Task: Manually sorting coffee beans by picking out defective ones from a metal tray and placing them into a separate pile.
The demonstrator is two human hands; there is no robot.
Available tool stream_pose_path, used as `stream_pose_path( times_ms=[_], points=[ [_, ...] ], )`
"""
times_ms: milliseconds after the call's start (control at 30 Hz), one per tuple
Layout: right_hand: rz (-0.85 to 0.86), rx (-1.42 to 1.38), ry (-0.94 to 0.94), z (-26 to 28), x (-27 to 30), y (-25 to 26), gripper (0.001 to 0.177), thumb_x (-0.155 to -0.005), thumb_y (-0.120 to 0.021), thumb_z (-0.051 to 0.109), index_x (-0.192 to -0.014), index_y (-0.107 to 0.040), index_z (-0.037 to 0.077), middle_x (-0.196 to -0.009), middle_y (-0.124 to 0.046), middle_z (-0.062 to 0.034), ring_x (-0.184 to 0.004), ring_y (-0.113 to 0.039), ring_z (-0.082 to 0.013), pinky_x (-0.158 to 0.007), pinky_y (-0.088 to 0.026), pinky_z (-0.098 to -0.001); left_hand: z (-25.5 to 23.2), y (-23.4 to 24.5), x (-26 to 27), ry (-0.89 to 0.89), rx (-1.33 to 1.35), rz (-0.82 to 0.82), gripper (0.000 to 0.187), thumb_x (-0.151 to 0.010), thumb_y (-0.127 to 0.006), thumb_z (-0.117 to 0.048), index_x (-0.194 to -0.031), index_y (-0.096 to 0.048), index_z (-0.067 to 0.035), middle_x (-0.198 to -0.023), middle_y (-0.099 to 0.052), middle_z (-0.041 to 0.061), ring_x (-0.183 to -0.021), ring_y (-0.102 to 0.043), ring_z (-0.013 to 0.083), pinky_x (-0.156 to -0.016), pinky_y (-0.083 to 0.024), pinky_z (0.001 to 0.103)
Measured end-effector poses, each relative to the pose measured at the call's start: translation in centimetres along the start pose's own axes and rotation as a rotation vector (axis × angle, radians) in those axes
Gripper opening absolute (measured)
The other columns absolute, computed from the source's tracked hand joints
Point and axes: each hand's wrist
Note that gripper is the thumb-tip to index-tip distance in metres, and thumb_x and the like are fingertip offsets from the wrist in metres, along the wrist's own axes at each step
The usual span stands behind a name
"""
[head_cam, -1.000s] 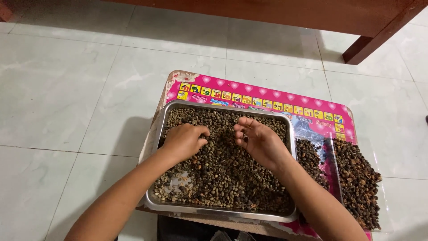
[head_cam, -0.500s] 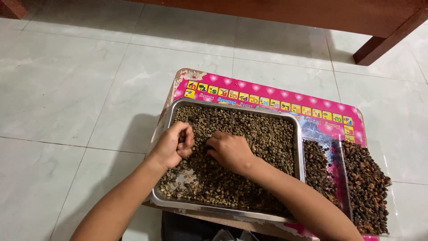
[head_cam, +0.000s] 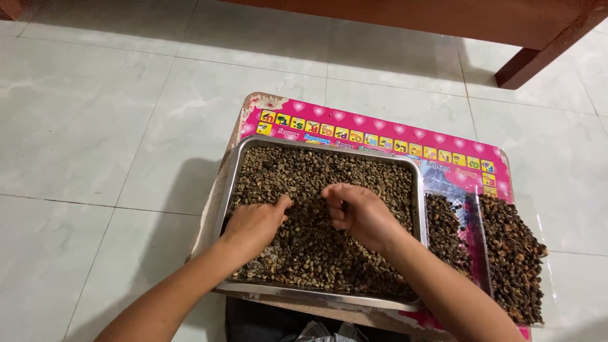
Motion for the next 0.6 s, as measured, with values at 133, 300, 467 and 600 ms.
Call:
stream_pose_path(
  times_ms=[133, 300, 467, 600],
  points=[
    [-0.067, 0.767, 0.306, 0.6, 0.8, -2.4, 0.016, -0.092, -0.074, 0.014, -0.101, -0.081, 0.002, -0.088, -0.077, -0.0153, -0.077, -0.068, -0.0215, -0.066, -0.053, -0.0341, 0.0, 0.0, 0.2, 0.042, 0.077, 0.015, 0.023, -0.108, -0.038, -0.019, -0.124, -0.048, -0.006, -0.060, -0.066, 0.010, -0.044, -0.057, 0.0179, -0.043, -0.044, 0.029],
    [-0.011, 1.621, 0.626, -4.7, -4.7, -2.5, 0.012, -0.088, -0.070, 0.025, -0.094, -0.074, 0.016, -0.082, -0.065, -0.0029, -0.072, -0.068, -0.0236, -0.059, -0.057, -0.0361, -0.4, 3.2, 3.1, 0.297, 1.026, -0.142, 0.022, -0.107, -0.041, -0.021, -0.116, -0.053, -0.005, -0.060, -0.063, 0.009, -0.043, -0.052, 0.0185, -0.039, -0.040, 0.027],
    [0.048, 1.948, 0.787, -5.1, -5.6, -3.3, 0.007, -0.090, -0.066, 0.016, -0.087, -0.071, 0.012, -0.074, -0.054, -0.0003, -0.059, -0.063, -0.0188, -0.046, -0.051, -0.0291, -0.2, 3.2, 4.5, 0.422, 1.903, -0.214, 0.014, -0.102, -0.038, -0.020, -0.096, -0.046, -0.009, -0.051, -0.035, 0.004, -0.041, -0.031, 0.0090, -0.035, -0.022, 0.017],
    [0.088, 1.377, 0.520, -2.3, -3.0, -2.8, 0.012, -0.093, -0.066, 0.019, -0.095, -0.071, 0.008, -0.074, -0.059, -0.0053, -0.062, -0.066, -0.0237, -0.050, -0.053, -0.0349, 1.0, 0.2, 3.4, 0.522, 2.128, -0.298, 0.015, -0.096, -0.041, -0.025, -0.095, -0.052, -0.016, -0.076, -0.060, 0.013, -0.061, -0.042, 0.0154, -0.047, -0.031, 0.023]
  ],
)
Point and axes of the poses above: each hand's wrist, its own x-axis away from the middle knuckle, its own y-axis out of the back of the hand, z = x × y
